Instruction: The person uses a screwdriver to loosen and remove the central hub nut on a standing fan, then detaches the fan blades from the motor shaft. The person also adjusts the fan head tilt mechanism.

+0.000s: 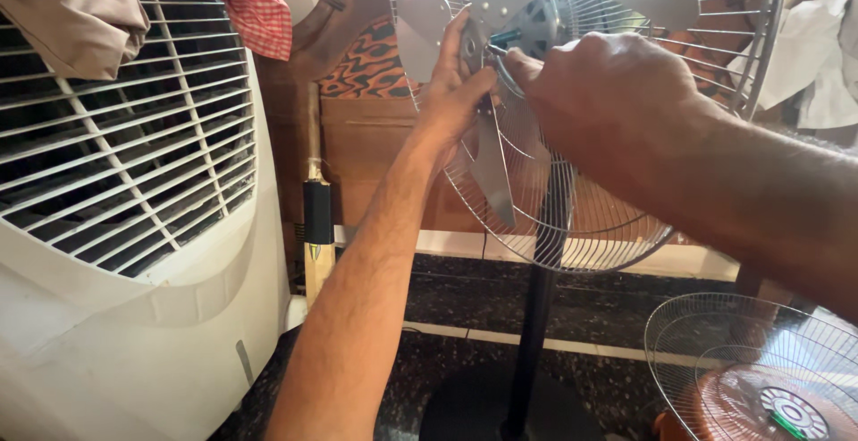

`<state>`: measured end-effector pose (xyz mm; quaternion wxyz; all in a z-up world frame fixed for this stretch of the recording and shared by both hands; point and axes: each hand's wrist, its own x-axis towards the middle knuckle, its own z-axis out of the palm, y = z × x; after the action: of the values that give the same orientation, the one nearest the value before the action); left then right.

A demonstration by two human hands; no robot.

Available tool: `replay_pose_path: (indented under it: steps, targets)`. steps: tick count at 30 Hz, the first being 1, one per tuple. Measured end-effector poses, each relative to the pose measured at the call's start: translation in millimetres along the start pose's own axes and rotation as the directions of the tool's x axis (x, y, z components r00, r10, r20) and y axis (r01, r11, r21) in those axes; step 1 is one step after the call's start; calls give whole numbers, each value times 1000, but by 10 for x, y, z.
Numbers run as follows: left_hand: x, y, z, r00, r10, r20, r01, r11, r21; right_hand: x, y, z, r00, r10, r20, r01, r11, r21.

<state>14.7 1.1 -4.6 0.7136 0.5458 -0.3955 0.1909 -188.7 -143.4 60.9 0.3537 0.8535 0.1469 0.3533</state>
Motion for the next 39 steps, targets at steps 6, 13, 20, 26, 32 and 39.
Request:
replay_pose_path:
  steps: [6, 13, 20, 26, 32, 39]
  targets:
    - [-21, 28, -8, 1000, -14, -2, 14, 1000, 1, 21, -1, 5, 999, 6, -32, -7, 1000, -10]
    - [3, 1, 13, 1000, -6, 12, 6, 999, -39, 6, 3, -19, 997, -15, -81, 14, 1000, -9]
    - [10, -39, -18, 999, -3, -34, 5, 998, 63, 57, -10, -38, 992, 19, 128, -22, 999, 27]
    - [-4, 7, 4, 1000, 8, -1, -8, 1000, -25, 12, -147, 127, 998, 53, -18, -54, 995, -88]
    - [-15, 38, 24, 997, -69, -16, 68, 996, -64, -20, -106, 112, 997, 11, 81, -9, 1000, -25]
    - [6, 7, 7, 1000, -22, 18, 24, 996, -87, -14, -81, -72, 978, -3, 210, 1, 1000, 8]
